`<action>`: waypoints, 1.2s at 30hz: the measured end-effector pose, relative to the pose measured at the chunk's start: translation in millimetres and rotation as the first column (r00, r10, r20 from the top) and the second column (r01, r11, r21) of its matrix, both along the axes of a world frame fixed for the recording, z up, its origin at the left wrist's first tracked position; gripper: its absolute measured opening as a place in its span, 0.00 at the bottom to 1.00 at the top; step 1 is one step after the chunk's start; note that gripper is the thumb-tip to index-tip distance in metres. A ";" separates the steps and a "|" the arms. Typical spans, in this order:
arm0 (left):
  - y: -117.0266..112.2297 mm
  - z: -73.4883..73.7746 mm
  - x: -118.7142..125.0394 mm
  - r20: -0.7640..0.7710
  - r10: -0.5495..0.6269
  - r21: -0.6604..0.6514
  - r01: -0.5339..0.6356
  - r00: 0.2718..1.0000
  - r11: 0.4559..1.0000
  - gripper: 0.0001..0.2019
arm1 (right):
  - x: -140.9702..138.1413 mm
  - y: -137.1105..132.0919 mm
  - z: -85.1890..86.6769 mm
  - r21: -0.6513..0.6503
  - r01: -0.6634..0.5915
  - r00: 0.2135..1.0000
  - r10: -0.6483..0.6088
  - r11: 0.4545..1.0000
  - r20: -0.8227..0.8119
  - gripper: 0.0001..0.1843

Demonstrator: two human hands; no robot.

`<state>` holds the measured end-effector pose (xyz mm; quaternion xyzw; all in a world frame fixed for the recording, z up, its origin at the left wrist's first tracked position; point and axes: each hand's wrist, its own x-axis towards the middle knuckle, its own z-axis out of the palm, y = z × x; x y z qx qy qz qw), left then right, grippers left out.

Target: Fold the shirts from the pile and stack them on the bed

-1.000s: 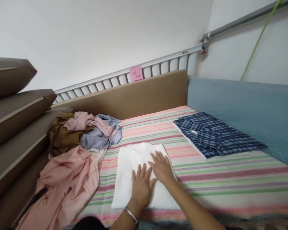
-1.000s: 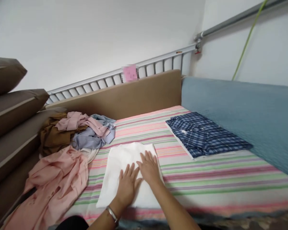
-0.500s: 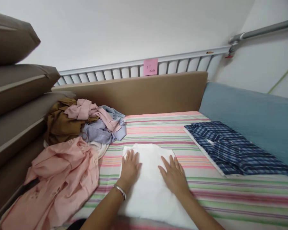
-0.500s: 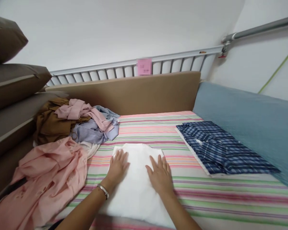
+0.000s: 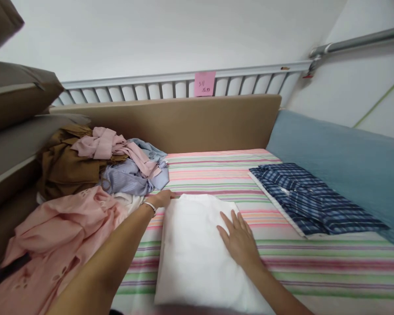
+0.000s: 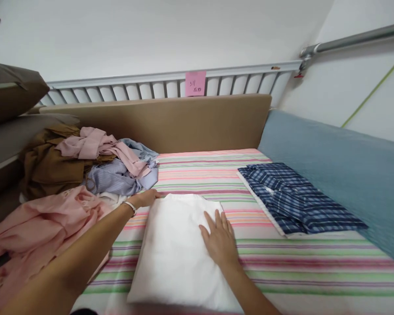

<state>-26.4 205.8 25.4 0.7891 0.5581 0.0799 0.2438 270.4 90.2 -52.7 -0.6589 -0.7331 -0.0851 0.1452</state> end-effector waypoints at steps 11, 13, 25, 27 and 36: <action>-10.2 -13.1 -3.4 -0.363 0.098 0.210 -0.021 0.927 0.978 0.12 | 2.9 0.4 -5.0 0.021 -0.012 0.997 0.010 1.000 0.077 0.27; -18.1 -12.1 -2.0 -0.358 0.160 0.266 -0.063 0.920 0.962 0.13 | 2.6 -0.2 -4.1 0.005 -0.008 0.997 0.008 1.000 0.083 0.27; -234.9 -42.6 62.3 -0.151 0.119 0.394 -0.051 0.981 0.918 0.27 | 0.1 -1.0 -4.4 -0.021 0.016 0.996 -0.014 1.000 0.087 0.28; -250.8 -58.1 65.0 -0.141 0.180 0.356 -0.120 0.973 0.927 0.29 | 1.8 2.4 -2.1 -0.064 0.018 0.997 -0.012 0.998 0.079 0.28; -240.2 -57.3 69.9 0.005 0.148 0.446 -0.135 0.989 0.885 0.29 | -80.8 31.1 84.5 -0.089 -0.176 0.983 0.171 0.980 -0.067 0.21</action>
